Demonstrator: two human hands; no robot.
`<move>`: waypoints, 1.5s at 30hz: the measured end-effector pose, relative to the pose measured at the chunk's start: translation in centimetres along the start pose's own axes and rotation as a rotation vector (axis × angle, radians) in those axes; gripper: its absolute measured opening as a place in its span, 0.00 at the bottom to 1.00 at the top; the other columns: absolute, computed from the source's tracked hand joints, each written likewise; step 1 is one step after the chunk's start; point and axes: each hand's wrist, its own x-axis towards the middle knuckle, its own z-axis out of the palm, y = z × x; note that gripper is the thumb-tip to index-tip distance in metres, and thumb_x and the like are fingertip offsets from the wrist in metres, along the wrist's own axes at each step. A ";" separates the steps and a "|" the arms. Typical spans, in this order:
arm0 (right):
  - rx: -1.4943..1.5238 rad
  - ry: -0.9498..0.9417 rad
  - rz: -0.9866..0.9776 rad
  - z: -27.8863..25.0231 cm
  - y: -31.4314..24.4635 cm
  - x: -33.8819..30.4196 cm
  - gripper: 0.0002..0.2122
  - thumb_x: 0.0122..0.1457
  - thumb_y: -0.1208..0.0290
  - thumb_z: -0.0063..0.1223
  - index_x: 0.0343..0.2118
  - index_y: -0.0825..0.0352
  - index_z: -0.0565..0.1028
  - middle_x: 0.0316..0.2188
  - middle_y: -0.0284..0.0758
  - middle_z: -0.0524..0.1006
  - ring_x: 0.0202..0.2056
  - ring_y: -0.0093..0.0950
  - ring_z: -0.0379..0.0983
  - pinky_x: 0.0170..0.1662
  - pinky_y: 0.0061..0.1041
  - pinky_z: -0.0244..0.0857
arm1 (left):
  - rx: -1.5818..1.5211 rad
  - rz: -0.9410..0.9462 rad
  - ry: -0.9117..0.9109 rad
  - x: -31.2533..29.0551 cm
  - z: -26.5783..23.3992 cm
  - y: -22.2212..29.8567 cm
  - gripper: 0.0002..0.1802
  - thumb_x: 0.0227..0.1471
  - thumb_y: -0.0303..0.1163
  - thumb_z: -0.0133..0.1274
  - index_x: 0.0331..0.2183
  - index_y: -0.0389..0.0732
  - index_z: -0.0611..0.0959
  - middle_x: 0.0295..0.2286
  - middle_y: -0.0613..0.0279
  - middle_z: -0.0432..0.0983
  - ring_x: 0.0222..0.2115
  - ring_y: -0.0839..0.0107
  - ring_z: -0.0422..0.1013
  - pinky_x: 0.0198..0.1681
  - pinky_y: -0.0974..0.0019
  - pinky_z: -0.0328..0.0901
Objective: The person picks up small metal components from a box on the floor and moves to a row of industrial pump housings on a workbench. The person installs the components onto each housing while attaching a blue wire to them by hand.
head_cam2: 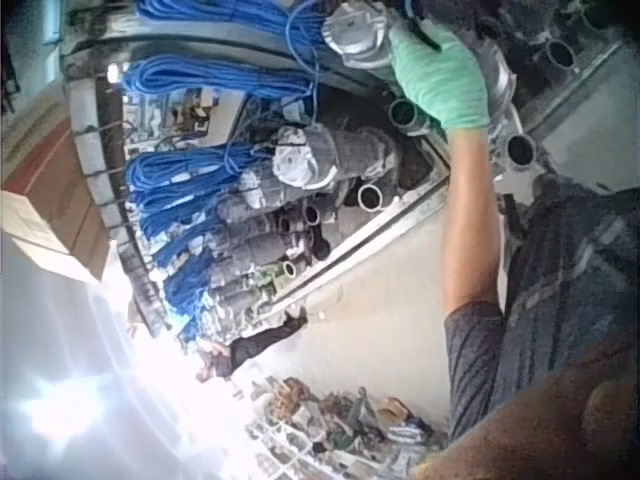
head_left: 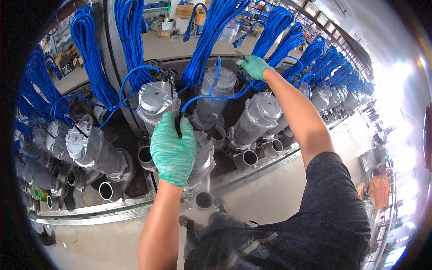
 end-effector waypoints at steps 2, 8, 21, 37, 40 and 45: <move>0.112 -0.027 0.078 0.3 0.1 0.0 0.30 0.67 0.46 0.41 0.52 0.74 0.72 0.36 0.52 0.80 0.36 0.46 0.78 0.45 0.42 0.68 | -0.008 -0.016 -0.014 0.0 -0.1 0.0 0.10 0.56 0.32 0.54 0.37 0.36 0.82 0.28 0.45 0.79 0.31 0.46 0.75 0.35 0.51 0.68; 0.171 0.129 -0.052 2.2 4.4 2.1 0.33 0.67 0.43 0.40 0.56 0.74 0.69 0.49 0.53 0.76 0.49 0.45 0.74 0.53 0.39 0.65 | -0.021 0.001 -0.073 0.0 -0.1 0.3 0.11 0.58 0.30 0.53 0.41 0.36 0.80 0.33 0.45 0.80 0.32 0.49 0.76 0.38 0.56 0.69; 0.300 0.140 -0.216 2.4 3.7 1.7 0.31 0.66 0.42 0.40 0.57 0.68 0.70 0.50 0.54 0.75 0.49 0.51 0.72 0.53 0.41 0.65 | -0.137 -0.059 -0.038 -0.3 0.6 -0.4 0.12 0.60 0.27 0.52 0.44 0.34 0.81 0.33 0.52 0.81 0.30 0.69 0.74 0.38 0.65 0.69; -0.217 0.236 -0.201 -0.5 -1.9 -3.7 0.24 0.67 0.52 0.36 0.56 0.62 0.74 0.55 0.48 0.74 0.56 0.47 0.69 0.59 0.43 0.62 | 0.166 0.173 0.317 -8.5 -6.4 -1.3 0.14 0.57 0.25 0.52 0.46 0.38 0.79 0.39 0.57 0.77 0.40 0.65 0.72 0.47 0.62 0.67; -0.252 0.590 -0.488 2.9 6.7 -4.5 0.19 0.68 0.64 0.39 0.56 0.64 0.74 0.57 0.46 0.73 0.56 0.41 0.71 0.59 0.37 0.63 | 0.447 0.008 0.105 -20.1 -14.0 -2.1 0.17 0.53 0.30 0.56 0.46 0.39 0.80 0.39 0.46 0.77 0.42 0.50 0.73 0.49 0.54 0.67; 0.702 0.457 -0.542 14.7 -3.3 -23.2 0.25 0.66 0.57 0.47 0.57 0.72 0.71 0.57 0.41 0.71 0.54 0.34 0.69 0.58 0.36 0.63 | 0.381 -0.858 0.433 -53.3 -28.2 -7.1 0.19 0.55 0.34 0.54 0.48 0.39 0.80 0.45 0.48 0.78 0.46 0.53 0.75 0.51 0.56 0.69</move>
